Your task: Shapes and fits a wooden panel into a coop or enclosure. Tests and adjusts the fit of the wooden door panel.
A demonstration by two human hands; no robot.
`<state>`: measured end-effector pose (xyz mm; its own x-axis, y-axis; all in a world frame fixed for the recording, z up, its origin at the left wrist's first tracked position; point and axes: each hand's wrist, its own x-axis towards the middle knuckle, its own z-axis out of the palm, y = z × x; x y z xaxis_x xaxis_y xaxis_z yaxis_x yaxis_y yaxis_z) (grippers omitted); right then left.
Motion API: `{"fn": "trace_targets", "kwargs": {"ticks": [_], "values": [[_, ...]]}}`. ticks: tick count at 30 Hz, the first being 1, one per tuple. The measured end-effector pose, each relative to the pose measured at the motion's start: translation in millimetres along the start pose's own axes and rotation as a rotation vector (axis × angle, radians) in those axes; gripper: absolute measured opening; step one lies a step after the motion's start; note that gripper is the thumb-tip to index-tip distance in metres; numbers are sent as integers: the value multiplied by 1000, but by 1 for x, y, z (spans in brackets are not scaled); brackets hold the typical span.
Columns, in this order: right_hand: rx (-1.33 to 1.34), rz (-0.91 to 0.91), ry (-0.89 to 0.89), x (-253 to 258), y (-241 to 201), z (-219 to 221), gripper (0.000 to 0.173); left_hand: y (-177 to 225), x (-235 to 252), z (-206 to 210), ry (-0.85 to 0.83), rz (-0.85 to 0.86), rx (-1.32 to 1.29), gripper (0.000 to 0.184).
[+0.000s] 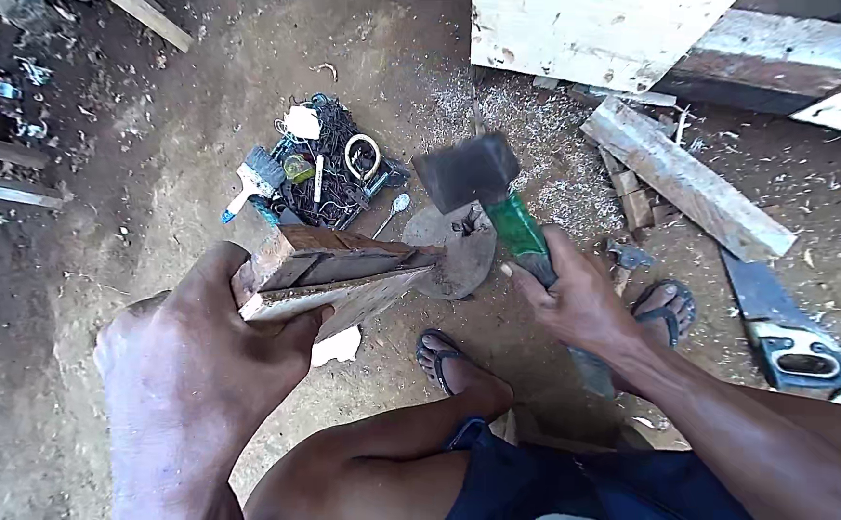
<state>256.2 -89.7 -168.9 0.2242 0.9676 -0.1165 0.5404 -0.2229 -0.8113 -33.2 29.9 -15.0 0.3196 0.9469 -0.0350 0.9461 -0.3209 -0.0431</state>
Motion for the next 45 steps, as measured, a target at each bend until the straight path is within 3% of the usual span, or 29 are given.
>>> {"fn": "trace_targets", "kwargs": {"ticks": [3,5,6,8,10,12,16,18,19,20,23,24,26,28,32,35,36,39,40,42,45], "values": [[234,-192,333,9,-32,0,39,-12,0,7,-10,-6,-20,69],[190,-150,323,4,-12,31,37,-10,1,7,-17,-14,-23,69],[90,-51,180,-1,6,50,35,-6,2,4,-13,-17,-18,67],[-86,161,-277,-1,28,68,33,4,1,-4,-8,-24,4,63],[-194,164,-439,11,21,60,29,10,3,-8,22,-18,35,60],[-208,49,-327,5,-1,41,23,5,2,-6,-4,-13,23,63],[-1,-240,214,-3,-57,4,28,-14,3,6,-20,-7,-24,71],[130,-322,384,-1,-58,15,31,-9,4,4,2,-3,-20,68],[131,-295,383,-2,-44,30,31,-5,5,2,9,2,-17,66],[71,-210,290,-7,-22,49,30,-1,6,0,5,1,-12,63],[-153,225,-379,-6,34,77,34,10,3,-9,-4,-14,12,55],[-180,290,-465,-1,39,75,35,10,5,-10,2,-6,25,55],[-203,272,-473,4,35,61,33,9,6,-9,6,-11,26,55],[-146,151,-315,-5,16,44,28,6,5,-8,-1,-3,18,56],[112,-162,231,4,-36,9,30,-11,-1,5,-14,7,-19,69],[238,-234,412,11,-26,30,38,-11,0,7,0,10,-26,67],[181,-154,344,7,-6,49,36,-7,1,5,8,7,-24,66],[-73,219,-329,1,39,82,37,7,1,-5,7,-13,5,60],[-125,265,-458,6,37,79,37,10,2,-7,19,0,24,58],[-203,189,-490,17,20,61,31,11,2,-7,34,7,37,57],[-146,-86,-110,8,-13,32,22,1,1,-2,11,9,7,62]]}}
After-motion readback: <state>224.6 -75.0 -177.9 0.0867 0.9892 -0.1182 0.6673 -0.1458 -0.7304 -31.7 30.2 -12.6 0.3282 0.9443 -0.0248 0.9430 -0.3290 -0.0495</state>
